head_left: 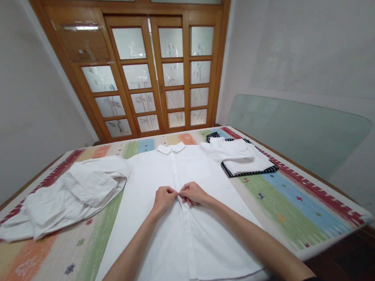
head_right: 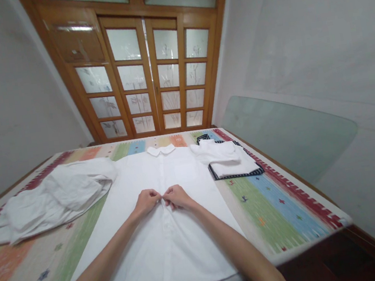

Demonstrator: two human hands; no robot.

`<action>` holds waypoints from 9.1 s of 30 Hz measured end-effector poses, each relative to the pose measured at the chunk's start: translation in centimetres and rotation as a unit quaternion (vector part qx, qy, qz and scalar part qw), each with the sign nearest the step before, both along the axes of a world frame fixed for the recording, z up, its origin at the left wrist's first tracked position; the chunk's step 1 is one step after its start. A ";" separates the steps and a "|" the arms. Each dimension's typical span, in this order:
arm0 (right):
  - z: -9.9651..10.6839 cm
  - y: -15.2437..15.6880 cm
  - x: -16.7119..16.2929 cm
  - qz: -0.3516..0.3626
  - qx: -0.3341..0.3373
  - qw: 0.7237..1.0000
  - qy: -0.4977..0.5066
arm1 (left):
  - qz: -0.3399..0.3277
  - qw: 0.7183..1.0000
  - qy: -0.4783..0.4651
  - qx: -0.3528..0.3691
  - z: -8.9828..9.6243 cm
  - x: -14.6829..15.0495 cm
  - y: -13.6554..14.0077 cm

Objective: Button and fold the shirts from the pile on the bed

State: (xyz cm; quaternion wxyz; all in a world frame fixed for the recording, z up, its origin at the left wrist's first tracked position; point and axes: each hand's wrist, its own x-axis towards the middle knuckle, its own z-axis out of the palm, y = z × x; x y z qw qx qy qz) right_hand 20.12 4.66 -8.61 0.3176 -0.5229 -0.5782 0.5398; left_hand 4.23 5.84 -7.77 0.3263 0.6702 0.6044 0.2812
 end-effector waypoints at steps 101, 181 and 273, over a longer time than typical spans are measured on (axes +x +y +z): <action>-0.2 -9.7 0.8 0.089 0.023 0.995 -0.032 | -0.167 0.972 -0.103 -0.129 0.4 -1.7 -9.1; 0.8 -13.8 2.0 0.330 0.388 0.800 -0.316 | 0.025 0.921 0.371 0.117 -3.3 -14.0 2.4; -1.7 21.2 -8.6 0.035 0.310 0.808 -0.500 | -0.002 0.921 0.349 0.176 -3.1 -4.6 3.7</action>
